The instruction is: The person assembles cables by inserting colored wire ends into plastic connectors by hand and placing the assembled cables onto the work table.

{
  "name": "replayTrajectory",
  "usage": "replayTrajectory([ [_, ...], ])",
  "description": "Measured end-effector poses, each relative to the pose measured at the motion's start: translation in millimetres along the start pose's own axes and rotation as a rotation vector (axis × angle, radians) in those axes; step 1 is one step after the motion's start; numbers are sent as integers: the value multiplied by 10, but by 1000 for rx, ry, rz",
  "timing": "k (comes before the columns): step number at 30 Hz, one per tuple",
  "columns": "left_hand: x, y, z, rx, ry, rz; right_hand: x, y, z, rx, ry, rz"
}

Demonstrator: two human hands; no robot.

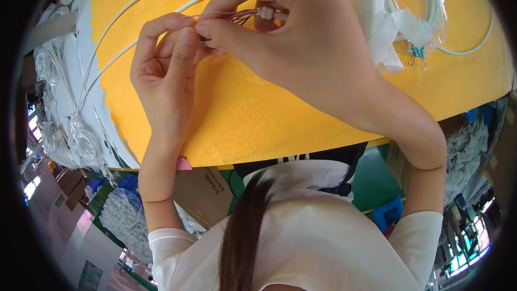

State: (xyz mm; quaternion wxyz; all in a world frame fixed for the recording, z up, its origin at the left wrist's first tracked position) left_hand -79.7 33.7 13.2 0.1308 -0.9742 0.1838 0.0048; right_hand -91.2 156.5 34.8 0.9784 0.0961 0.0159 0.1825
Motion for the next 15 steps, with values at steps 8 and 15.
replayTrajectory([
  [8, 7, 0, 80, 114, 131, 11, -34, 93, 117, 25, 29, 98],
  [15, 10, -18, 43, 85, 65, 39, -23, 77, 124, 41, 35, 94],
])
Point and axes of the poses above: each hand's wrist, its own x-axis away from the middle knuckle, its own y-axis out of the back of the hand, z = x × y, the point moved 8 cm from there along -x, towards the middle knuckle, and after that the axes turned 10 degrees about z, right-handed, at the moved point
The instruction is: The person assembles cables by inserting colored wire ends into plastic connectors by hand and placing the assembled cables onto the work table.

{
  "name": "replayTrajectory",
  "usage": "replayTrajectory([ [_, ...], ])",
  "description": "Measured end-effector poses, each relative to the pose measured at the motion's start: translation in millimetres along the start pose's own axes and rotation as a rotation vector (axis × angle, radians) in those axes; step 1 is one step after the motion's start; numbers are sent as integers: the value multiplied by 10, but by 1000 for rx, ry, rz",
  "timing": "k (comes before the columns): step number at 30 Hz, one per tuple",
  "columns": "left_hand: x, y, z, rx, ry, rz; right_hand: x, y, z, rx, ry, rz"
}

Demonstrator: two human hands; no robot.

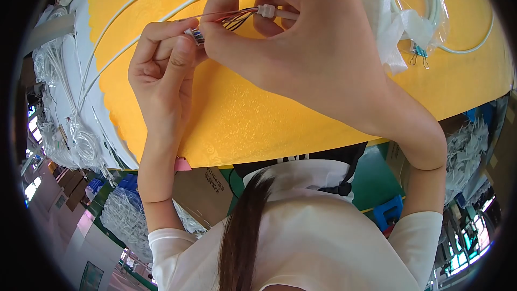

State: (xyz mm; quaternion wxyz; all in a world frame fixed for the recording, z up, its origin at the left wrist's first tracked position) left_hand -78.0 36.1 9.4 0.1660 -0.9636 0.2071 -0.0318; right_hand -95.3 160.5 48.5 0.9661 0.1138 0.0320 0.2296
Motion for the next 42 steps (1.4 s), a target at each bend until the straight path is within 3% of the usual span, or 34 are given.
replayTrajectory([
  [12, -19, 38, -3, 38, -52, 13, -29, -16, -15, 17, -17, 1],
  [18, -17, 28, -56, -118, -63, 30, -16, -17, -30, 23, -51, -6],
  [21, -78, 33, -78, -348, -4, 16, -35, -18, -33, 28, -70, -8],
  [23, -92, -8, -192, -557, -164, -31, -58, -8, -31, 31, -95, -5],
  [29, -39, -61, -261, -679, -328, 58, -44, -38, -111, 6, -228, 34],
  [35, -36, 61, -98, -215, -165, -67, -46, -29, -75, -51, -76, 8],
  [39, -51, 28, -29, -176, -81, -11, -22, 18, -62, -163, 84, -72],
  [42, -44, 23, -17, -90, -19, -16, -22, 40, 49, 21, 101, -32],
])
Point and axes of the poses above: each hand's wrist, its own x-axis away from the middle knuckle, its own y-axis out of the back of the hand, z = x × y, the point moved 8 cm from there along -x, towards the middle knuckle, and after that the axes turned 10 degrees about z, right-handed, at the moved point
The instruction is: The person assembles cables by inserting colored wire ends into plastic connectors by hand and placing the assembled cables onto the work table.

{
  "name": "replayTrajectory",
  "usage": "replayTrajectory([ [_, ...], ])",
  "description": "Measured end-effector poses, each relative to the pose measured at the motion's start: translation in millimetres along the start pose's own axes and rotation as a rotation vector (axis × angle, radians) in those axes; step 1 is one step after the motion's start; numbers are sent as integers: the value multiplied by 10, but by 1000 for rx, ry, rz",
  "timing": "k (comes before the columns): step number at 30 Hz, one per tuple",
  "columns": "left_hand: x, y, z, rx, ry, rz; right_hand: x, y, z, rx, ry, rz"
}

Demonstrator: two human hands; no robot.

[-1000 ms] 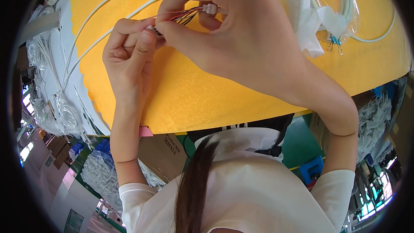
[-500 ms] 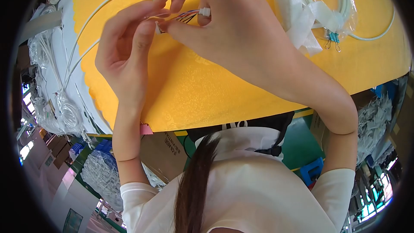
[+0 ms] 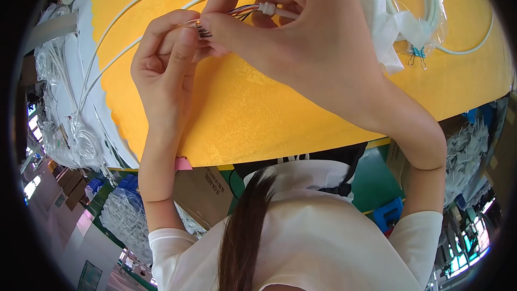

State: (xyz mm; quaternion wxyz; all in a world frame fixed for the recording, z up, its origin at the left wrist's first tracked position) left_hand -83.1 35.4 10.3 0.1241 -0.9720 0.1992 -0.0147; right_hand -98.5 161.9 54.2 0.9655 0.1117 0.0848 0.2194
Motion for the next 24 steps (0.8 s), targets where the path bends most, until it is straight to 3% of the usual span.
replayTrajectory([
  [9, 26, 13, 34, 40, 64, -17, -33, -8, -15, -39, -125, 88],
  [24, 17, 79, 58, 125, 42, 30, -21, -77, 14, 34, 3, 85],
])
Point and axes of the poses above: each hand's wrist, its own x-axis away from the middle knuckle, its own y-axis out of the back of the hand, z = x × y, the point moved 8 cm from there along -x, towards the middle knuckle, and after that the axes turned 10 degrees about z, right-handed, at the moved point
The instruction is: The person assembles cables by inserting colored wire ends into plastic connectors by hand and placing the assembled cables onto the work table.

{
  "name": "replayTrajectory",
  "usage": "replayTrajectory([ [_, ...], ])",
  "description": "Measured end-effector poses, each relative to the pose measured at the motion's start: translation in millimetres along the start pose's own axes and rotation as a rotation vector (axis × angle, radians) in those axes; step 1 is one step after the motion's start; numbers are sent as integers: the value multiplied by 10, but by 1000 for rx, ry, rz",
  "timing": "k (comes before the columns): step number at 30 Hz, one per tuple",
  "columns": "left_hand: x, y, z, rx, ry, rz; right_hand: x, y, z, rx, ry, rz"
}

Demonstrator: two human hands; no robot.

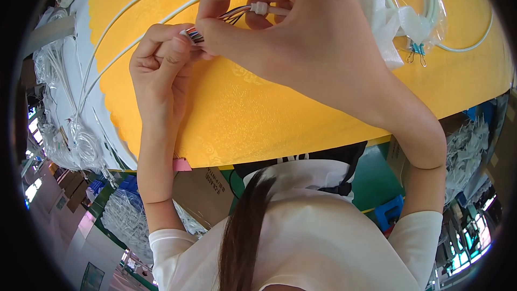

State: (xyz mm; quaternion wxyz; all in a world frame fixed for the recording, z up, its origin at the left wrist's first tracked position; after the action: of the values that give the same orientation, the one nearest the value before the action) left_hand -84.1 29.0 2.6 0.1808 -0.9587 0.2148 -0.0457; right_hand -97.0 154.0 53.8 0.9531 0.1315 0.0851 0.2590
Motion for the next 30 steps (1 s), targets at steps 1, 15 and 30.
replayTrajectory([
  [1, -1, 21, 20, -27, 27, -16, 0, -3, 0, 8, 9, -3],
  [15, -87, -11, 180, 115, 99, 47, -1, -11, -41, 233, -5, -70],
  [30, -44, 33, 13, 54, -127, -90, 10, 16, -351, 173, -92, 135],
])
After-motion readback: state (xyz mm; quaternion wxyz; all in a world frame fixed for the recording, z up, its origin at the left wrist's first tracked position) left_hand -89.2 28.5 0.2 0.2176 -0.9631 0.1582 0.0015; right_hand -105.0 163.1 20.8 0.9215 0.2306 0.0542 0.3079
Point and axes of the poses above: each hand's wrist, its own x-axis away from the middle knuckle, its own y-axis out of the back of the hand, z = x × y, the point moved 8 cm from there along -x, towards the middle knuckle, and after that the axes turned 10 degrees about z, right-handed, at the moved point
